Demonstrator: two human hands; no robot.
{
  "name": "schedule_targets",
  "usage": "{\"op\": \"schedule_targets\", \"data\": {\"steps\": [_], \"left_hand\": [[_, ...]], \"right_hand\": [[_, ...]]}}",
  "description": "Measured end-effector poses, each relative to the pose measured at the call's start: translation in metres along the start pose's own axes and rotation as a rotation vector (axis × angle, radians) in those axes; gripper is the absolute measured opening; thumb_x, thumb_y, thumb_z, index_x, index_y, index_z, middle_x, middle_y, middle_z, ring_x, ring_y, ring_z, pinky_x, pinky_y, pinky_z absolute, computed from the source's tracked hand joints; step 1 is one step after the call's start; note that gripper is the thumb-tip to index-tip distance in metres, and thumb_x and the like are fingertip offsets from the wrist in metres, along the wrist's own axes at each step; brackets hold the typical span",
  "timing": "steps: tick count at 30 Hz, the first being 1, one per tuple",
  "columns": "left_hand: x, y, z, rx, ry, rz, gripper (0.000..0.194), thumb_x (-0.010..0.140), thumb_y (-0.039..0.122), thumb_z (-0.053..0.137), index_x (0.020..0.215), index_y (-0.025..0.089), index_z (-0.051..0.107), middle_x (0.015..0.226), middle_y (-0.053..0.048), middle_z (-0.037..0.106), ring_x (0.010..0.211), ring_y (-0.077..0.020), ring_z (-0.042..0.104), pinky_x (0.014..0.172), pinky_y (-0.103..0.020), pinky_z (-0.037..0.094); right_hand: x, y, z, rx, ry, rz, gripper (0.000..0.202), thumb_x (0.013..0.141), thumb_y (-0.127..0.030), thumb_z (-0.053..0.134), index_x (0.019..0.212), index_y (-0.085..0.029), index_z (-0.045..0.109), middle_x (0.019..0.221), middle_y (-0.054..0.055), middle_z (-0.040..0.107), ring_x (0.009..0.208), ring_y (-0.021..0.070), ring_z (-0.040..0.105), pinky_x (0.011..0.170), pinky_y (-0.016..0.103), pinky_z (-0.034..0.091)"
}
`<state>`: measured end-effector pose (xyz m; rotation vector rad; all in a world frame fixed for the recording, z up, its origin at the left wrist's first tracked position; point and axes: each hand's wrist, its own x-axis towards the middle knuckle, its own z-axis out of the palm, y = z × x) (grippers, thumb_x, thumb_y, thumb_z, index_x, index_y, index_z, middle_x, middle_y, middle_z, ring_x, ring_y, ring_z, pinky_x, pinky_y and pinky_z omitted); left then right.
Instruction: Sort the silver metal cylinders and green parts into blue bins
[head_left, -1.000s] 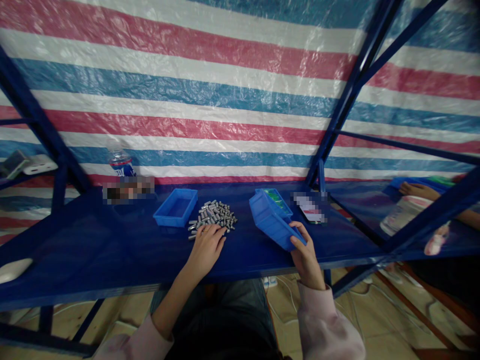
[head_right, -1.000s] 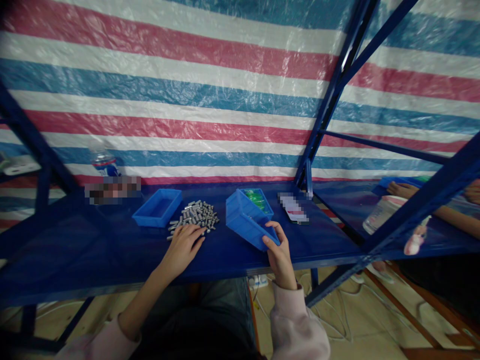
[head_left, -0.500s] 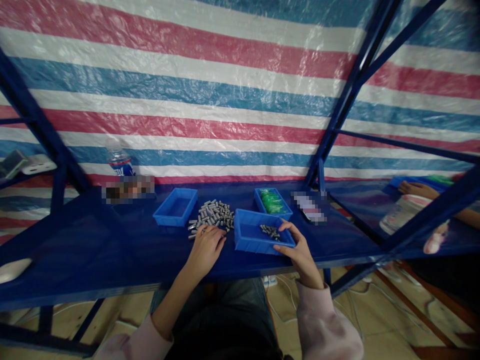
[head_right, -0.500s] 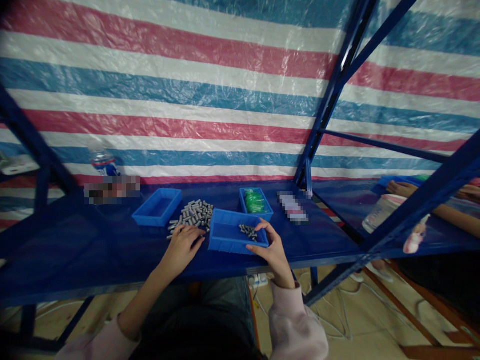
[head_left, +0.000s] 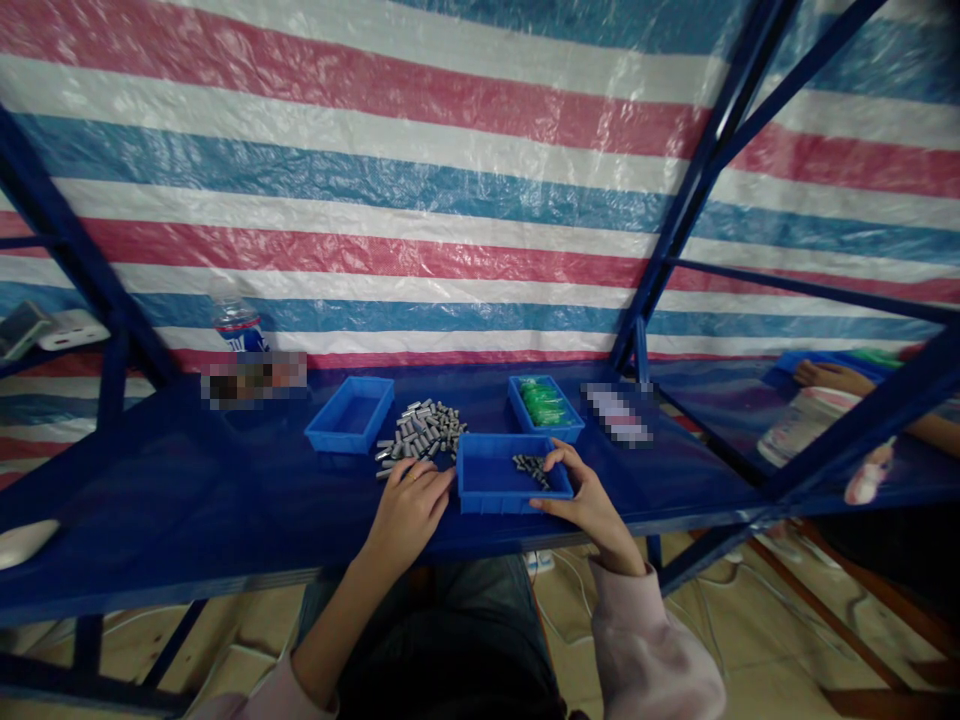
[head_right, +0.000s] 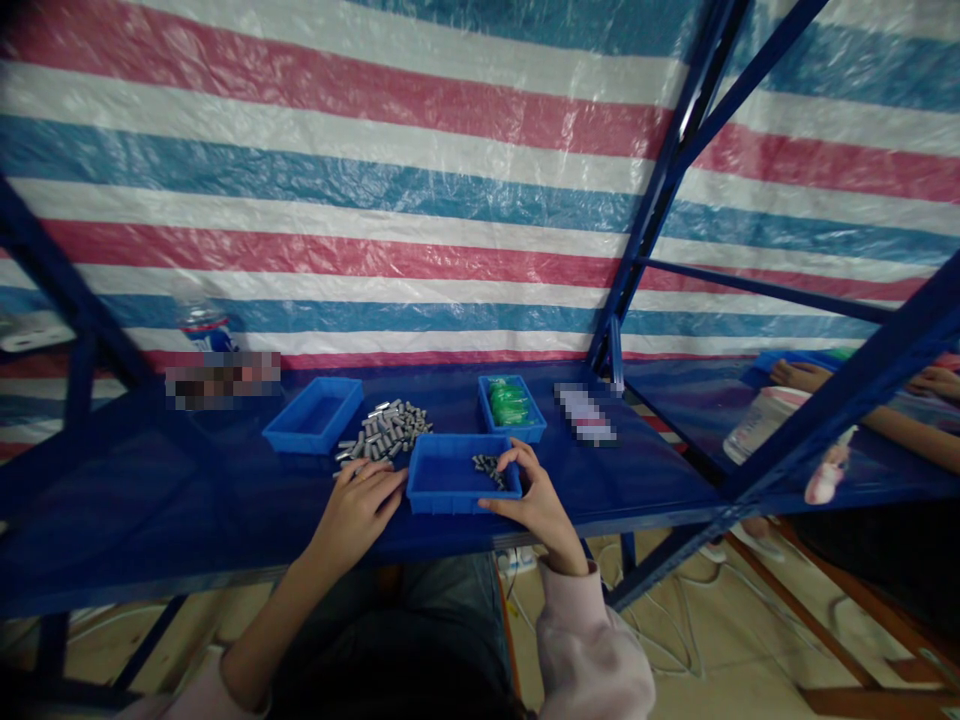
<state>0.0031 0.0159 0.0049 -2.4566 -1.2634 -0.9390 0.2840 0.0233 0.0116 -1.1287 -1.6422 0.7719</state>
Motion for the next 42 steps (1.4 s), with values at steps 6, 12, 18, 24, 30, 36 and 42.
{"op": "schedule_targets", "data": {"steps": [6, 12, 18, 24, 30, 36, 42], "left_hand": [[0.001, 0.003, -0.003, 0.006, 0.013, 0.029, 0.024, 0.089, 0.011, 0.048, 0.101, 0.020, 0.067, 0.088, -0.005, 0.073, 0.091, -0.0212, 0.063, 0.088, -0.039, 0.043], [-0.001, 0.000, -0.001, 0.018, 0.028, 0.033, 0.023, 0.088, 0.010, 0.049, 0.101, 0.019, 0.066, 0.088, -0.004, 0.072, 0.089, -0.0210, 0.063, 0.086, -0.039, 0.044], [0.001, 0.000, -0.001, 0.001, -0.027, 0.005, 0.023, 0.085, 0.010, 0.052, 0.103, 0.020, 0.065, 0.089, -0.004, 0.071, 0.089, -0.0212, 0.063, 0.083, -0.037, 0.046], [0.003, 0.002, -0.002, 0.012, -0.089, -0.144, 0.041, 0.082, 0.016, 0.058, 0.123, 0.017, 0.054, 0.108, -0.009, 0.066, 0.102, -0.0264, 0.059, 0.089, -0.042, 0.044], [0.001, 0.002, -0.001, -0.008, -0.112, -0.159, 0.036, 0.085, 0.015, 0.056, 0.120, 0.018, 0.055, 0.103, -0.007, 0.069, 0.100, -0.0256, 0.061, 0.090, -0.043, 0.042], [0.001, -0.003, 0.001, -0.039, 0.022, -0.164, 0.034, 0.086, 0.016, 0.057, 0.120, 0.020, 0.056, 0.093, -0.004, 0.071, 0.090, -0.0233, 0.064, 0.085, -0.040, 0.044], [0.007, -0.008, 0.000, -0.220, 0.309, -0.273, 0.030, 0.088, 0.027, 0.060, 0.118, 0.024, 0.057, 0.093, -0.002, 0.073, 0.091, -0.0203, 0.066, 0.087, -0.036, 0.044]], "right_hand": [[0.000, 0.002, -0.001, -0.022, -0.058, -0.002, 0.045, 0.057, -0.034, 0.085, 0.089, -0.024, 0.055, 0.126, 0.008, 0.052, 0.140, 0.0309, 0.028, 0.111, 0.043, 0.027], [0.000, 0.002, -0.001, -0.024, -0.061, 0.000, 0.045, 0.057, -0.033, 0.085, 0.088, -0.024, 0.054, 0.128, 0.008, 0.050, 0.139, 0.0318, 0.029, 0.111, 0.044, 0.026], [0.000, 0.004, -0.001, -0.025, -0.076, -0.015, 0.045, 0.059, -0.034, 0.084, 0.091, -0.025, 0.053, 0.122, 0.006, 0.053, 0.139, 0.0309, 0.028, 0.113, 0.044, 0.022], [0.000, 0.004, -0.001, -0.011, -0.070, 0.008, 0.047, 0.059, -0.036, 0.084, 0.092, -0.025, 0.053, 0.127, 0.007, 0.049, 0.140, 0.0305, 0.026, 0.113, 0.044, 0.024], [-0.001, 0.003, -0.001, -0.016, -0.067, 0.000, 0.046, 0.059, -0.036, 0.084, 0.093, -0.026, 0.055, 0.125, 0.006, 0.051, 0.139, 0.0300, 0.029, 0.113, 0.044, 0.024], [-0.001, 0.001, -0.001, -0.021, -0.062, 0.005, 0.046, 0.058, -0.035, 0.084, 0.093, -0.026, 0.055, 0.123, 0.006, 0.052, 0.138, 0.0301, 0.030, 0.112, 0.044, 0.025], [-0.001, 0.002, -0.001, -0.014, -0.063, -0.005, 0.047, 0.059, -0.035, 0.084, 0.095, -0.025, 0.056, 0.127, 0.007, 0.051, 0.139, 0.0305, 0.029, 0.113, 0.044, 0.025]]}}
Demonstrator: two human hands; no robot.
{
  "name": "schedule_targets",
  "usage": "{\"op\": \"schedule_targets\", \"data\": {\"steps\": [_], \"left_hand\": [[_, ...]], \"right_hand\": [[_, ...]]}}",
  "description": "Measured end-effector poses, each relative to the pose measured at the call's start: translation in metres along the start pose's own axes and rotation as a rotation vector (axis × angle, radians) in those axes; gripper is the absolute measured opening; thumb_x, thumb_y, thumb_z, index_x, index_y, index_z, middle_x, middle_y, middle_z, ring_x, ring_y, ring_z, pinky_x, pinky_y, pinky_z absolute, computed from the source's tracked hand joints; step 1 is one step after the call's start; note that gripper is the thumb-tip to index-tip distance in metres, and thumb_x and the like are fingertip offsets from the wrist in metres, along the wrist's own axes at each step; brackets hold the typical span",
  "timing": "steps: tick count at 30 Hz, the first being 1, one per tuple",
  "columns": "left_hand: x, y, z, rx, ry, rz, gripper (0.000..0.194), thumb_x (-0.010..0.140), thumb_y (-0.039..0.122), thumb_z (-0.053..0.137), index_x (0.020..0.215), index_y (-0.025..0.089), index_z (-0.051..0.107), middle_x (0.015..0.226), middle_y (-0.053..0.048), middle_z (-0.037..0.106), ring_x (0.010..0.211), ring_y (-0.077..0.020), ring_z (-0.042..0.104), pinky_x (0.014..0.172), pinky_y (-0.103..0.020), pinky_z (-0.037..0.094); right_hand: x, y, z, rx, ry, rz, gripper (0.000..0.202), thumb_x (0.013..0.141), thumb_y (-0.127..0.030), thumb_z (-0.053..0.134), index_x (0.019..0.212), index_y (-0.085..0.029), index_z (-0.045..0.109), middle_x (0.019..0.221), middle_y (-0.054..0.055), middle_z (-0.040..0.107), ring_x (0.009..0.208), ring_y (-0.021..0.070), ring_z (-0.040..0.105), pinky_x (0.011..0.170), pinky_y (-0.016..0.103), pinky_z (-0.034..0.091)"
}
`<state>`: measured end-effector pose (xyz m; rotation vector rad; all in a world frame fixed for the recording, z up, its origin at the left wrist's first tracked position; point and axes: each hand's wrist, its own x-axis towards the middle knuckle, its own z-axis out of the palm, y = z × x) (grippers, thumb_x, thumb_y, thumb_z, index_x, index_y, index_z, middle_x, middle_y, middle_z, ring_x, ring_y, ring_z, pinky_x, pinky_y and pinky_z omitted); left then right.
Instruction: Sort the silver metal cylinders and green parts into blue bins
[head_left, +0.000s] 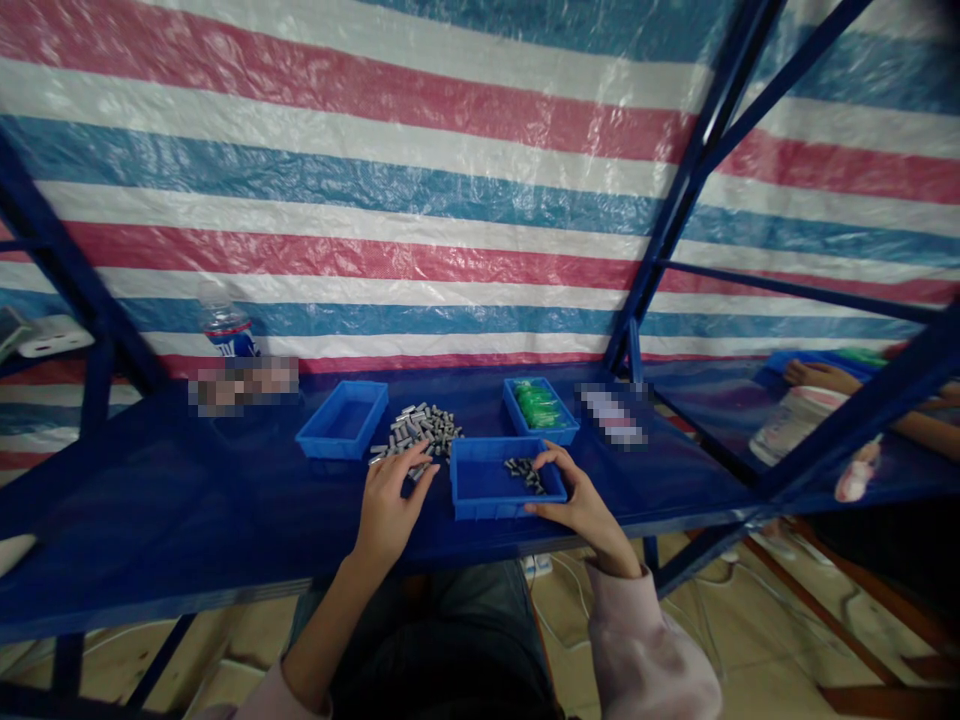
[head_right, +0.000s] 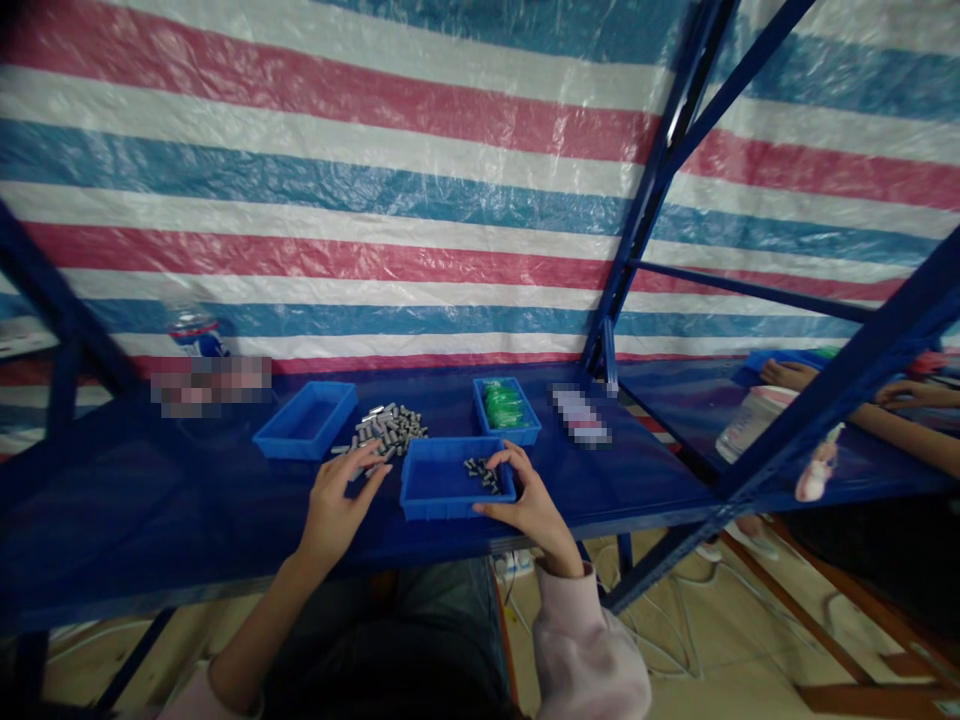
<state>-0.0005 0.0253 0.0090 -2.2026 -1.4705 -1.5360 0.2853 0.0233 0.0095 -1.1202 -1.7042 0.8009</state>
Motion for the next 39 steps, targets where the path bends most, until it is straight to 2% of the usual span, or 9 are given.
{"op": "schedule_targets", "data": {"steps": [4, 9, 11, 15, 17, 22, 25, 30, 39], "left_hand": [[0.012, 0.013, 0.004, -0.139, 0.035, -0.026, 0.032, 0.086, 0.029, 0.063, 0.117, 0.024, 0.059, 0.092, -0.001, 0.075, 0.093, -0.0203, 0.066, 0.089, -0.037, 0.045], [0.019, 0.029, 0.015, -0.249, -0.171, 0.062, 0.034, 0.088, 0.029, 0.061, 0.121, 0.025, 0.057, 0.100, -0.002, 0.074, 0.100, -0.0201, 0.065, 0.094, -0.039, 0.046], [0.017, 0.026, 0.018, -0.269, -0.193, 0.039, 0.035, 0.090, 0.029, 0.056, 0.125, 0.024, 0.055, 0.108, -0.003, 0.072, 0.107, -0.0195, 0.063, 0.097, -0.038, 0.045], [0.012, 0.009, 0.017, -0.156, -0.075, -0.036, 0.028, 0.094, 0.024, 0.046, 0.119, 0.024, 0.058, 0.117, -0.005, 0.068, 0.114, -0.0202, 0.059, 0.100, -0.040, 0.044], [0.011, 0.001, 0.018, -0.050, -0.071, -0.056, 0.029, 0.093, 0.021, 0.045, 0.118, 0.022, 0.059, 0.117, -0.006, 0.068, 0.112, -0.0217, 0.060, 0.098, -0.041, 0.045], [0.008, 0.001, 0.021, 0.183, -0.357, 0.001, 0.032, 0.089, 0.015, 0.047, 0.119, 0.020, 0.060, 0.130, -0.010, 0.060, 0.123, -0.0300, 0.053, 0.099, -0.054, 0.039], [0.007, 0.006, 0.021, 0.197, -0.458, 0.074, 0.043, 0.087, 0.008, 0.044, 0.127, 0.022, 0.055, 0.136, -0.010, 0.055, 0.130, -0.0283, 0.046, 0.103, -0.055, 0.034], [0.007, 0.008, 0.019, 0.197, -0.443, 0.093, 0.045, 0.085, 0.006, 0.046, 0.124, 0.024, 0.058, 0.131, -0.008, 0.060, 0.128, -0.0279, 0.049, 0.104, -0.054, 0.033], [0.007, 0.013, 0.018, 0.193, -0.372, 0.064, 0.031, 0.083, 0.008, 0.050, 0.102, 0.024, 0.069, 0.112, -0.006, 0.070, 0.110, -0.0272, 0.059, 0.103, -0.056, 0.031]], "right_hand": [[0.000, 0.002, 0.000, 0.002, 0.006, -0.018, 0.052, 0.059, -0.038, 0.084, 0.102, -0.025, 0.057, 0.127, 0.006, 0.053, 0.138, 0.0307, 0.032, 0.113, 0.043, 0.026], [0.000, -0.001, 0.000, -0.006, 0.002, -0.018, 0.054, 0.060, -0.038, 0.084, 0.106, -0.026, 0.058, 0.127, 0.006, 0.054, 0.136, 0.0298, 0.034, 0.114, 0.044, 0.026], [-0.001, -0.002, -0.001, -0.008, -0.001, -0.024, 0.053, 0.061, -0.037, 0.083, 0.107, -0.026, 0.058, 0.126, 0.006, 0.054, 0.136, 0.0294, 0.035, 0.114, 0.044, 0.026], [0.000, -0.002, 0.000, -0.004, 0.003, -0.032, 0.054, 0.060, -0.037, 0.084, 0.107, -0.027, 0.058, 0.127, 0.006, 0.053, 0.136, 0.0300, 0.034, 0.113, 0.044, 0.027], [0.000, -0.002, 0.000, -0.003, 0.005, -0.030, 0.054, 0.060, -0.037, 0.084, 0.106, -0.026, 0.059, 0.127, 0.006, 0.053, 0.137, 0.0303, 0.034, 0.113, 0.043, 0.027], [0.001, 0.001, 0.000, -0.002, 0.000, -0.038, 0.054, 0.060, -0.036, 0.084, 0.107, -0.027, 0.059, 0.126, 0.006, 0.054, 0.136, 0.0306, 0.035, 0.113, 0.044, 0.027], [0.000, 0.003, -0.001, -0.006, -0.006, -0.034, 0.055, 0.061, -0.037, 0.084, 0.108, -0.027, 0.058, 0.126, 0.005, 0.054, 0.136, 0.0302, 0.035, 0.113, 0.045, 0.026], [0.000, 0.003, 0.000, -0.013, -0.005, -0.025, 0.055, 0.060, -0.039, 0.084, 0.108, -0.027, 0.059, 0.129, 0.006, 0.053, 0.137, 0.0300, 0.034, 0.114, 0.045, 0.025], [-0.001, 0.002, 0.000, -0.015, 0.004, -0.021, 0.055, 0.060, -0.039, 0.084, 0.108, -0.027, 0.060, 0.130, 0.007, 0.053, 0.136, 0.0313, 0.035, 0.113, 0.046, 0.026]]}}
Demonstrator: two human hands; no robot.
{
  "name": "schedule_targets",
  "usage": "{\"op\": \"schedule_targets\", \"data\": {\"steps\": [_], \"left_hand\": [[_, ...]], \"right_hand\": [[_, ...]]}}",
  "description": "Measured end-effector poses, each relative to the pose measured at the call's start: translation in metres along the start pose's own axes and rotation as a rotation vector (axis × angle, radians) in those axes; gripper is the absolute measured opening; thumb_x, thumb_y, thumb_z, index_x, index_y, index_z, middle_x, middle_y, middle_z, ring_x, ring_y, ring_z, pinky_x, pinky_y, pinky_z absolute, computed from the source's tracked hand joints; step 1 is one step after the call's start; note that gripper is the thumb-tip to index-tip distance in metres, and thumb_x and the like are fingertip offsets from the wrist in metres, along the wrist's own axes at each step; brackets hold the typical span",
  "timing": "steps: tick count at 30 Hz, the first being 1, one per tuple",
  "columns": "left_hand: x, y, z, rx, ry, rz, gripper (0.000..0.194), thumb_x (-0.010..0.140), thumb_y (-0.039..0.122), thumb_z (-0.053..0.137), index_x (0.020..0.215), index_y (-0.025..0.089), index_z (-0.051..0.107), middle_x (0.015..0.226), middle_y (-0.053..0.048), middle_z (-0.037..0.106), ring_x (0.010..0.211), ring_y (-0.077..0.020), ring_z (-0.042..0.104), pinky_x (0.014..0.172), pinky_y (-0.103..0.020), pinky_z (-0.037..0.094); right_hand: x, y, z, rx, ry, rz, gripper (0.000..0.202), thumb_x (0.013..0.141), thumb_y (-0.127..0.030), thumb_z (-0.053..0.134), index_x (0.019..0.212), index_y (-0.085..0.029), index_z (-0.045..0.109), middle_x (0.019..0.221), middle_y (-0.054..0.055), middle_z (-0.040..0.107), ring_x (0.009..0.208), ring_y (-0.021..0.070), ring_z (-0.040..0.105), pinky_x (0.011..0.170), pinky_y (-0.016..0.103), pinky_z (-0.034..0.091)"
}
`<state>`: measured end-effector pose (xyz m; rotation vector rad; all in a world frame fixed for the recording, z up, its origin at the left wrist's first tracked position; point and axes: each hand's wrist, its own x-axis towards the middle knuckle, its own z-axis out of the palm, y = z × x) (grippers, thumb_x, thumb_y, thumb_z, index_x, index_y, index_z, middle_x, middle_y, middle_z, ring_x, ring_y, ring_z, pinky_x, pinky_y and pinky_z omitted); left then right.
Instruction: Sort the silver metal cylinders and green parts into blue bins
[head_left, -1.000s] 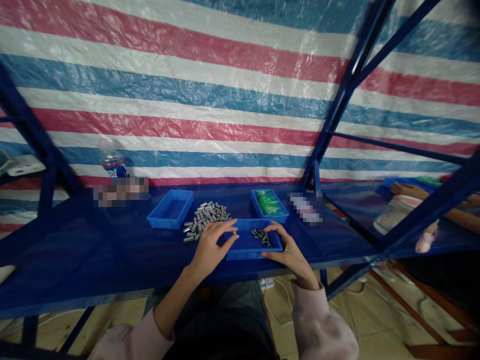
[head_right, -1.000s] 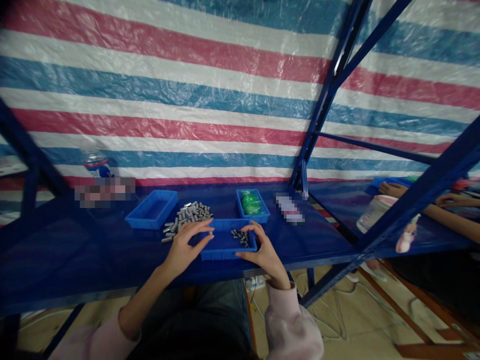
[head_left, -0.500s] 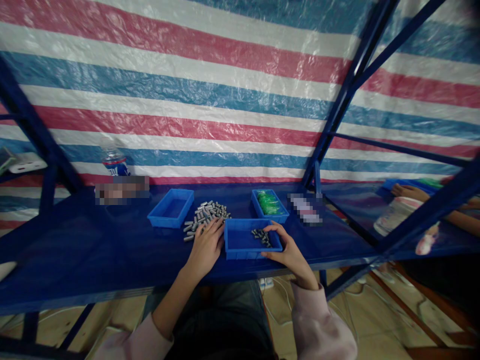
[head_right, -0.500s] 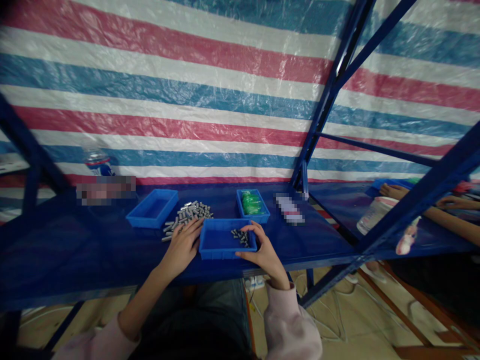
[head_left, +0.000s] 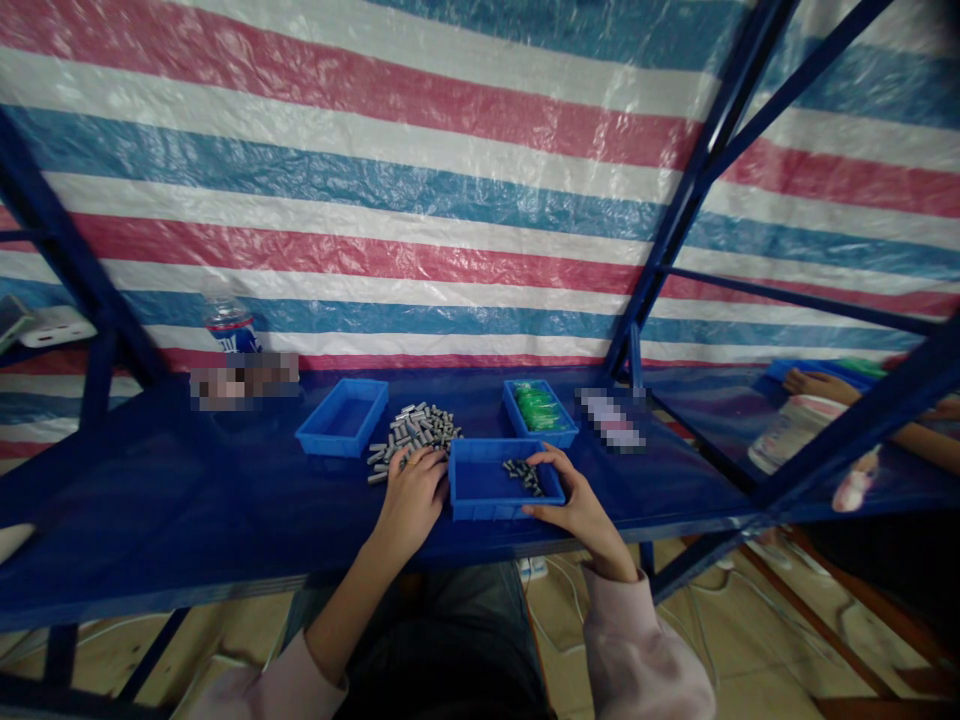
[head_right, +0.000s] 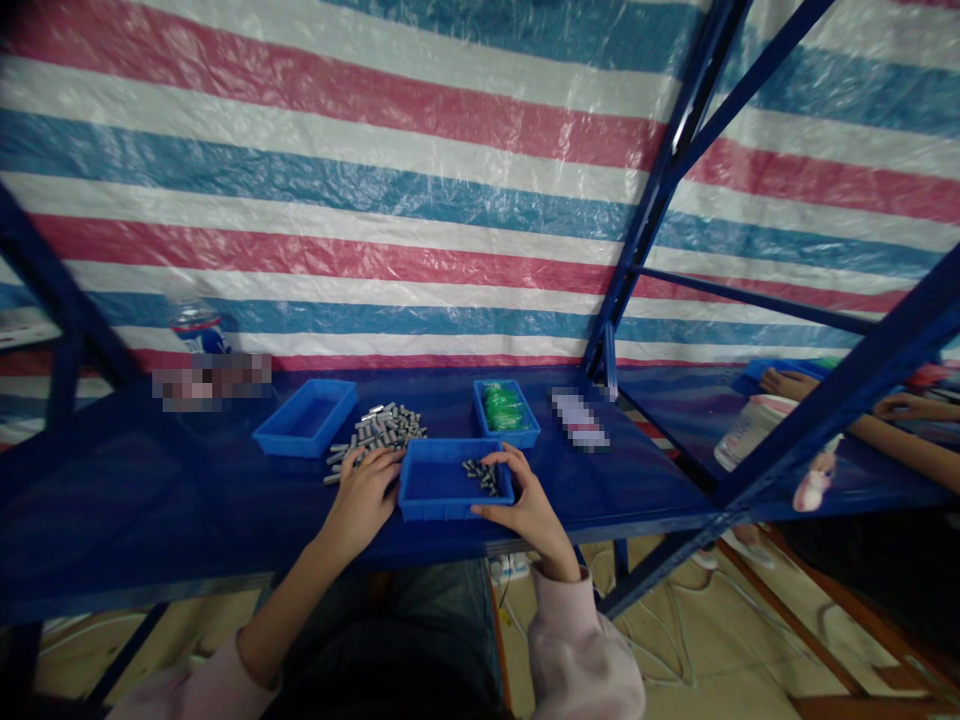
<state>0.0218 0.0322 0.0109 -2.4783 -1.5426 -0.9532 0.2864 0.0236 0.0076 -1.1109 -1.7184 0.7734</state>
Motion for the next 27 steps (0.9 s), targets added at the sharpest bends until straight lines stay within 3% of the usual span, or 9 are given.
{"op": "schedule_targets", "data": {"steps": [7, 15, 18, 24, 27], "left_hand": [[-0.0003, 0.0017, -0.0033, 0.050, 0.008, -0.021, 0.020, 0.082, 0.009, 0.051, 0.086, 0.021, 0.067, 0.093, -0.006, 0.069, 0.095, -0.0259, 0.062, 0.098, -0.052, 0.034], [-0.0012, 0.0014, -0.0011, 0.053, 0.009, -0.019, 0.021, 0.083, 0.008, 0.048, 0.091, 0.022, 0.062, 0.087, -0.004, 0.070, 0.093, -0.0250, 0.061, 0.098, -0.050, 0.033], [-0.0018, 0.0003, -0.0004, 0.057, 0.088, -0.046, 0.024, 0.085, 0.010, 0.048, 0.101, 0.022, 0.060, 0.094, -0.006, 0.071, 0.095, -0.0255, 0.062, 0.098, -0.050, 0.032], [-0.0017, 0.0000, -0.0026, 0.028, 0.363, -0.111, 0.019, 0.092, 0.023, 0.049, 0.109, 0.022, 0.058, 0.103, -0.007, 0.071, 0.096, -0.0247, 0.064, 0.093, -0.044, 0.037], [-0.0012, 0.0013, -0.0040, -0.031, 0.397, -0.075, 0.019, 0.092, 0.026, 0.051, 0.109, 0.021, 0.059, 0.103, -0.006, 0.071, 0.096, -0.0229, 0.064, 0.089, -0.039, 0.042]], "right_hand": [[0.0004, -0.0001, 0.0002, 0.001, -0.001, 0.008, 0.055, 0.059, -0.038, 0.084, 0.107, -0.026, 0.060, 0.132, 0.006, 0.051, 0.137, 0.0304, 0.033, 0.114, 0.044, 0.026], [0.0010, -0.0014, 0.0001, -0.001, 0.003, 0.003, 0.054, 0.059, -0.039, 0.084, 0.106, -0.027, 0.060, 0.128, 0.006, 0.054, 0.135, 0.0309, 0.036, 0.113, 0.046, 0.027], [0.0007, -0.0001, 0.0001, 0.001, 0.002, 0.000, 0.054, 0.059, -0.039, 0.084, 0.106, -0.027, 0.060, 0.129, 0.006, 0.053, 0.136, 0.0308, 0.036, 0.113, 0.046, 0.027], [0.0006, -0.0001, -0.0005, -0.008, 0.001, -0.007, 0.054, 0.060, -0.038, 0.084, 0.107, -0.027, 0.060, 0.128, 0.006, 0.053, 0.137, 0.0306, 0.034, 0.114, 0.044, 0.026], [0.0001, -0.0008, -0.0004, -0.006, -0.002, -0.005, 0.054, 0.061, -0.037, 0.084, 0.107, -0.026, 0.060, 0.130, 0.006, 0.052, 0.136, 0.0310, 0.035, 0.113, 0.045, 0.026]]}}
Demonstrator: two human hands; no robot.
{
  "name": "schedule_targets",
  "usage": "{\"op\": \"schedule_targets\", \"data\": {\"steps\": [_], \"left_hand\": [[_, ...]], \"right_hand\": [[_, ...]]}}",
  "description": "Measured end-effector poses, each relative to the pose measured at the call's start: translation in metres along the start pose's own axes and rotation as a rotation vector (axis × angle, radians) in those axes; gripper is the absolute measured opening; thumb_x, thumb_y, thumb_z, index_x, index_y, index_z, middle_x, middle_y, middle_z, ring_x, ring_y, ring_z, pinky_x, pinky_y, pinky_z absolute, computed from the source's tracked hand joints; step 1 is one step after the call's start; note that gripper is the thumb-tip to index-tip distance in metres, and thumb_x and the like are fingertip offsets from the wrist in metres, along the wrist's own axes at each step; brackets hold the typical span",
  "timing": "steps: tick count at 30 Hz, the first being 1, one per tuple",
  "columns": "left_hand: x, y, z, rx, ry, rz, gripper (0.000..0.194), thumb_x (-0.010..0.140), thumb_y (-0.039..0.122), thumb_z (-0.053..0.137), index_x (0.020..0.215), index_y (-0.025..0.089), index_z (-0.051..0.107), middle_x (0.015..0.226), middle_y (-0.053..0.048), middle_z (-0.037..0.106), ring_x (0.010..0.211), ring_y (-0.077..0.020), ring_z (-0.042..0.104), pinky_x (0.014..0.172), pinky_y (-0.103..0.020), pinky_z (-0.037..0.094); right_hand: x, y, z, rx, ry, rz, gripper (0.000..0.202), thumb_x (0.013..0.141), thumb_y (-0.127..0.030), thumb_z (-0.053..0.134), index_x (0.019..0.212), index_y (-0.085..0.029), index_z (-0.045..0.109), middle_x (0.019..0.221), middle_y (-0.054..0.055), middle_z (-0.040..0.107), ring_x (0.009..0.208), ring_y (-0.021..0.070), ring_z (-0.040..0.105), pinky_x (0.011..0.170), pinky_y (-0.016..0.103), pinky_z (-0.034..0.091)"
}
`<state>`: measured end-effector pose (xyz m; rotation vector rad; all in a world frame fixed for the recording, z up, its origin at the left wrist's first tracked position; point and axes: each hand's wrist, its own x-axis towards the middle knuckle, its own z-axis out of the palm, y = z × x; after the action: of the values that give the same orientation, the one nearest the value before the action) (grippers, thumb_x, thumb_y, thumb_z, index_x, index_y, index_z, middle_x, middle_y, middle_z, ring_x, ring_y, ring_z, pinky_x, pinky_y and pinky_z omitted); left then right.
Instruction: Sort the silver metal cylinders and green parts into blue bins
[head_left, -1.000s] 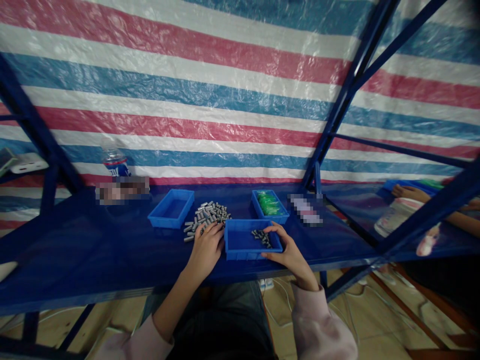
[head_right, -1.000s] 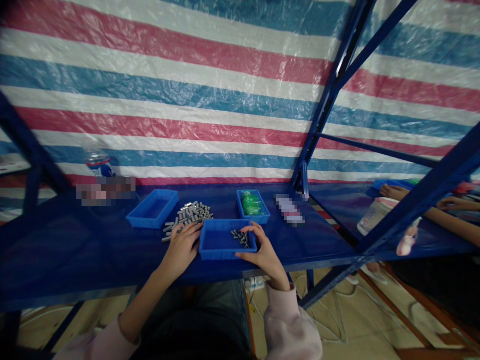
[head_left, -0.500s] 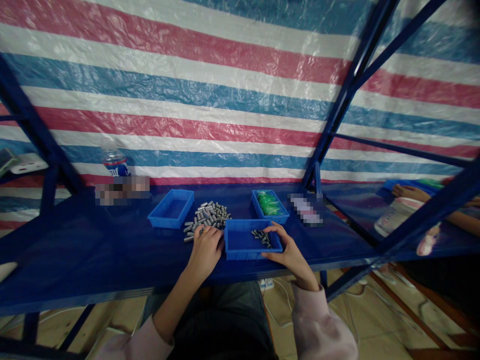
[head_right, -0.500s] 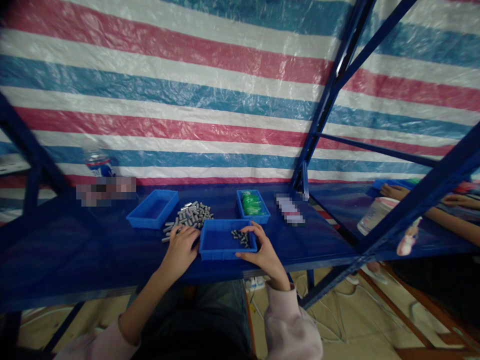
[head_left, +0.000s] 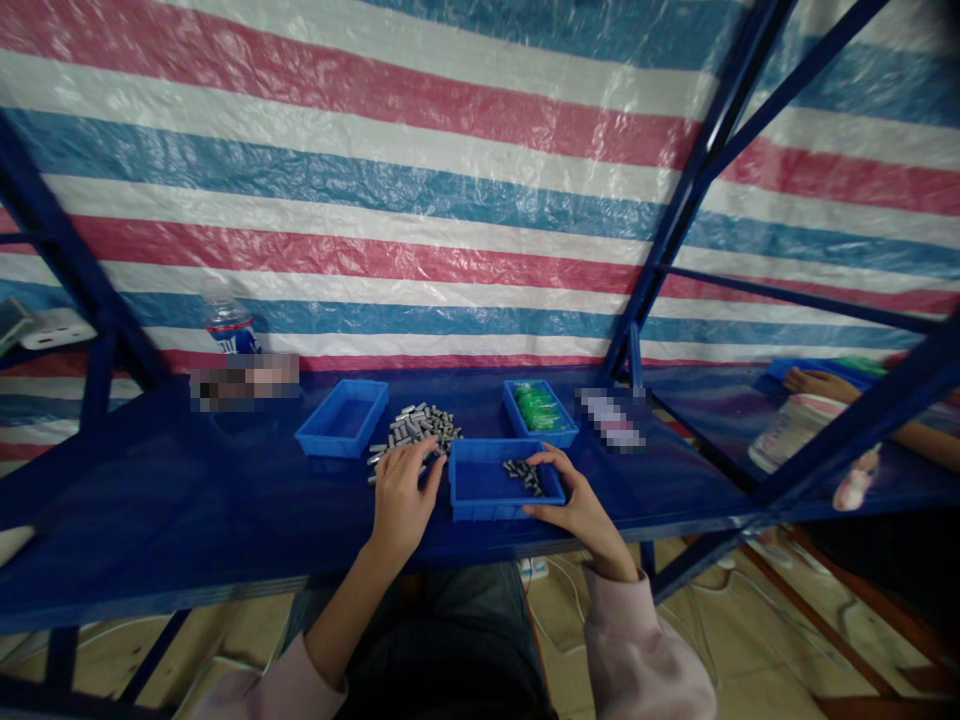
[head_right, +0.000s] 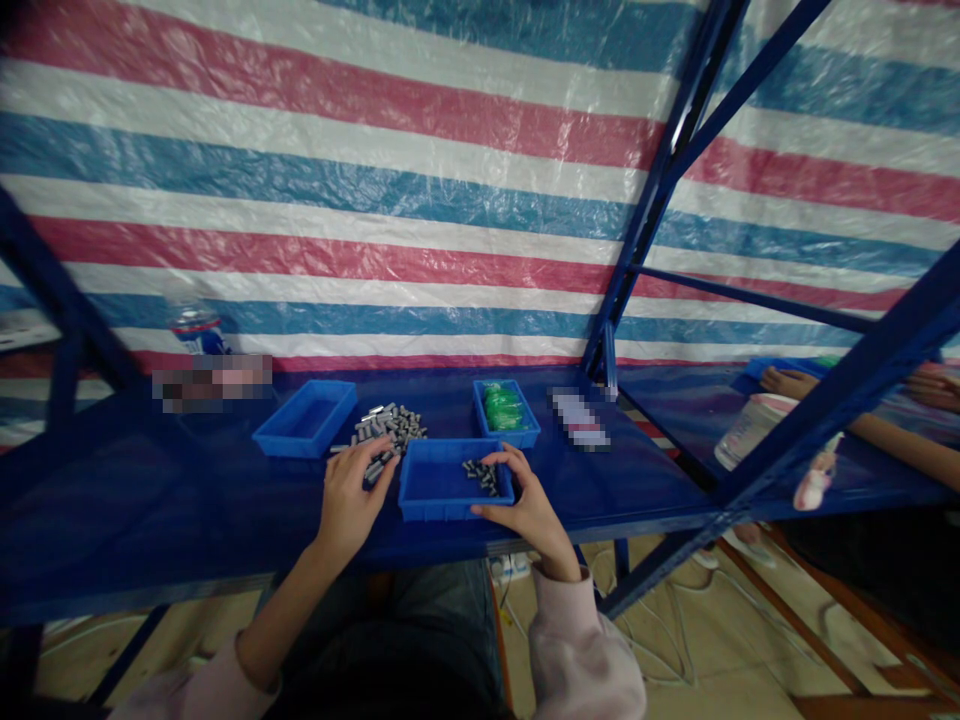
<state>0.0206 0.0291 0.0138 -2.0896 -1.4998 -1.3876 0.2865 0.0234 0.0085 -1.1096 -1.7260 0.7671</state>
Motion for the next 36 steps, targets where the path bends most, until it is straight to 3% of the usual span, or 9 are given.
{"op": "schedule_targets", "data": {"steps": [8, 22, 30, 36], "left_hand": [[0.001, 0.001, 0.000, -0.103, 0.020, 0.007, 0.020, 0.090, 0.027, 0.056, 0.109, 0.022, 0.061, 0.101, -0.005, 0.071, 0.097, -0.0220, 0.063, 0.089, -0.038, 0.047], [0.002, -0.001, 0.002, -0.315, -0.093, 0.024, 0.018, 0.089, 0.024, 0.059, 0.106, 0.024, 0.062, 0.104, -0.002, 0.072, 0.100, -0.0195, 0.063, 0.092, -0.037, 0.046], [0.002, -0.002, 0.001, -0.229, -0.165, 0.020, 0.024, 0.093, 0.023, 0.050, 0.115, 0.022, 0.058, 0.110, -0.004, 0.069, 0.105, -0.0200, 0.061, 0.093, -0.037, 0.046], [-0.004, -0.011, 0.014, 0.025, -0.384, 0.051, 0.040, 0.090, 0.009, 0.040, 0.127, 0.015, 0.053, 0.133, -0.010, 0.057, 0.126, -0.0255, 0.050, 0.102, -0.043, 0.040]], "right_hand": [[0.000, 0.003, 0.001, 0.009, -0.005, -0.006, 0.054, 0.061, -0.037, 0.084, 0.108, -0.027, 0.059, 0.132, 0.006, 0.050, 0.137, 0.0302, 0.034, 0.114, 0.043, 0.026], [-0.001, 0.005, 0.000, -0.003, -0.010, -0.011, 0.054, 0.061, -0.036, 0.084, 0.108, -0.028, 0.058, 0.131, 0.006, 0.050, 0.136, 0.0300, 0.035, 0.113, 0.044, 0.026], [0.000, 0.005, 0.001, -0.001, -0.003, -0.011, 0.054, 0.061, -0.035, 0.084, 0.109, -0.027, 0.059, 0.132, 0.006, 0.050, 0.136, 0.0298, 0.035, 0.113, 0.043, 0.027], [0.001, 0.003, 0.000, 0.001, 0.000, -0.010, 0.054, 0.060, -0.035, 0.084, 0.108, -0.026, 0.059, 0.131, 0.006, 0.051, 0.137, 0.0300, 0.033, 0.113, 0.042, 0.027]]}}
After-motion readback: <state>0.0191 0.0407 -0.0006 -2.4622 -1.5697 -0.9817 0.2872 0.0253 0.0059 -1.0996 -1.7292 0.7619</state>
